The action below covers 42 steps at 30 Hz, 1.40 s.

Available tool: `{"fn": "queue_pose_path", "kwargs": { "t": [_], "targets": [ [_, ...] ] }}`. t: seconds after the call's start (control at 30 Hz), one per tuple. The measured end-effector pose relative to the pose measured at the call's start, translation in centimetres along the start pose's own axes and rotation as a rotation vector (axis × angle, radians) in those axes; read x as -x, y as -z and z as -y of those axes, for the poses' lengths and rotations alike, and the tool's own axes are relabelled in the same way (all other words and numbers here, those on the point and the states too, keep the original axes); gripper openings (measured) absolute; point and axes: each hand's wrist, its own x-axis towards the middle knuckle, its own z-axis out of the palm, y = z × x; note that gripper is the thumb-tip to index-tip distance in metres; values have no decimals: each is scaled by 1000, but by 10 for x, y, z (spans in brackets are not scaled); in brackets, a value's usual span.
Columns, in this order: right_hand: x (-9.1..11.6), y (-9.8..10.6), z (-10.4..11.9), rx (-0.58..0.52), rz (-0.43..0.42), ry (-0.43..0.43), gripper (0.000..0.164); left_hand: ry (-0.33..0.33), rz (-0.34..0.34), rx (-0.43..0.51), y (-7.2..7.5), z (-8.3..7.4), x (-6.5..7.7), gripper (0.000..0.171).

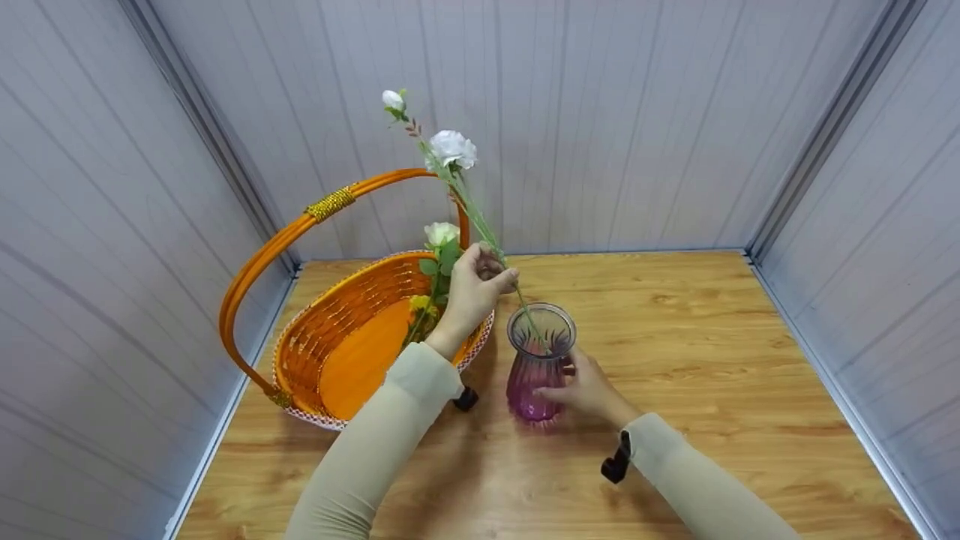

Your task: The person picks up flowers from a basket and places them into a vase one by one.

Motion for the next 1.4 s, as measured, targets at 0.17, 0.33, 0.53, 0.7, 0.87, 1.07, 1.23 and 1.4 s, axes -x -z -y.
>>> {"fn": "queue_pose_path", "kwargs": {
  "t": [0.17,0.33,0.53,0.7,0.87,1.07,1.23,1.4],
  "targets": [
    [0,1,2,6,-8,7,83,-48,17,-56,1,1,6,25],
    [0,1,4,5,-7,10,82,-107,31,-180,2,3,11,19],
    [0,1,5,1,-11,9,82,-175,74,-299,2,3,15,12],
    [1,2,5,11,-13,30,83,-189,99,-336,-1,2,16,14],
    [1,2,5,17,-17,37,83,-211,130,-336,-6,2,17,11],
    [0,0,4,-4,-13,31,82,-188,173,-339,-8,4,19,10],
    [0,0,3,-9,-12,23,80,-171,216,-366,-8,3,20,13],
    [0,0,1,-3,-11,6,80,-181,274,-402,-8,2,21,10]
  ]
}}
